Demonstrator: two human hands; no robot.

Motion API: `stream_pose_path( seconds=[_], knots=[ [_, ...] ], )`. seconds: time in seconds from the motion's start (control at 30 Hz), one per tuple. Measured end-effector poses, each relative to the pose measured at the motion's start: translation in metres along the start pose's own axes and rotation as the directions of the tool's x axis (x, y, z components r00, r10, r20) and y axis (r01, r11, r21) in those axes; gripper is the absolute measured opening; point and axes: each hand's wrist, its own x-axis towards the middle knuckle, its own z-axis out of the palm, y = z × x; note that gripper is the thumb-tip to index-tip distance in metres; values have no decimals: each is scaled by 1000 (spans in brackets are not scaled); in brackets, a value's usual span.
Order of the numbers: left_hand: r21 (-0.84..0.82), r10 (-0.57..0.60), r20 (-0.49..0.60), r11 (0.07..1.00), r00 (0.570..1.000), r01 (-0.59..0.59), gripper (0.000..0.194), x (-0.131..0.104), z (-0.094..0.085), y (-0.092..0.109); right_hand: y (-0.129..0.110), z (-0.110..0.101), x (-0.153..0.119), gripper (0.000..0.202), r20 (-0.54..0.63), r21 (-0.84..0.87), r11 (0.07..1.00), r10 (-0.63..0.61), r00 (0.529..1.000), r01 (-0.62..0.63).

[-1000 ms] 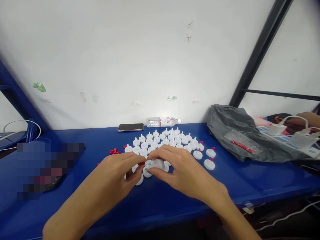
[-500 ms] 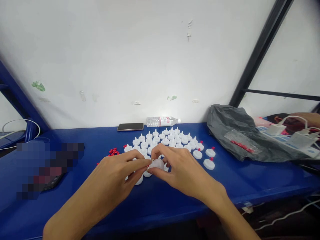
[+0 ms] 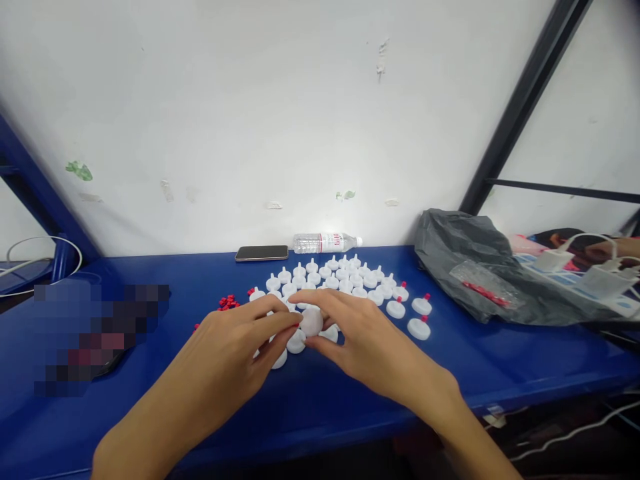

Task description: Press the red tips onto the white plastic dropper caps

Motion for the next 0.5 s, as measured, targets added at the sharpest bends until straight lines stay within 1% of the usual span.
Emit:
stream_pose_path(
  seconds=[0.07,0.17,0.23,0.3,0.37,0.43,0.5],
  knots=[
    [2,3,-17,1000,1000,-3,23,-1,0,-1,0,-1,0,58,-9,73,997,30,1000,-29],
    [-9,13,-55,1000,998,-14,22,-1,-1,-1,1,-3,2,52,-33,178,980,92,995,-85],
    [-20,24,-81,999,996,-26,20,-1,-1,-1,2,-4,3,47,-58,184,980,90,994,-78],
    [-33,18,-86,999,996,-21,18,-1,-1,0,2,-4,3,46,-72,145,989,52,996,-41],
    [-58,-15,-65,998,998,12,13,0,-1,2,3,-4,4,48,-91,114,993,-8,996,18],
    [-89,-80,-33,993,996,77,10,1,-2,5,4,-3,4,53,-112,116,989,-75,991,88],
    [-113,-154,-30,982,988,150,17,3,-3,8,6,-2,3,60,-124,134,980,-129,984,145]
  ],
)
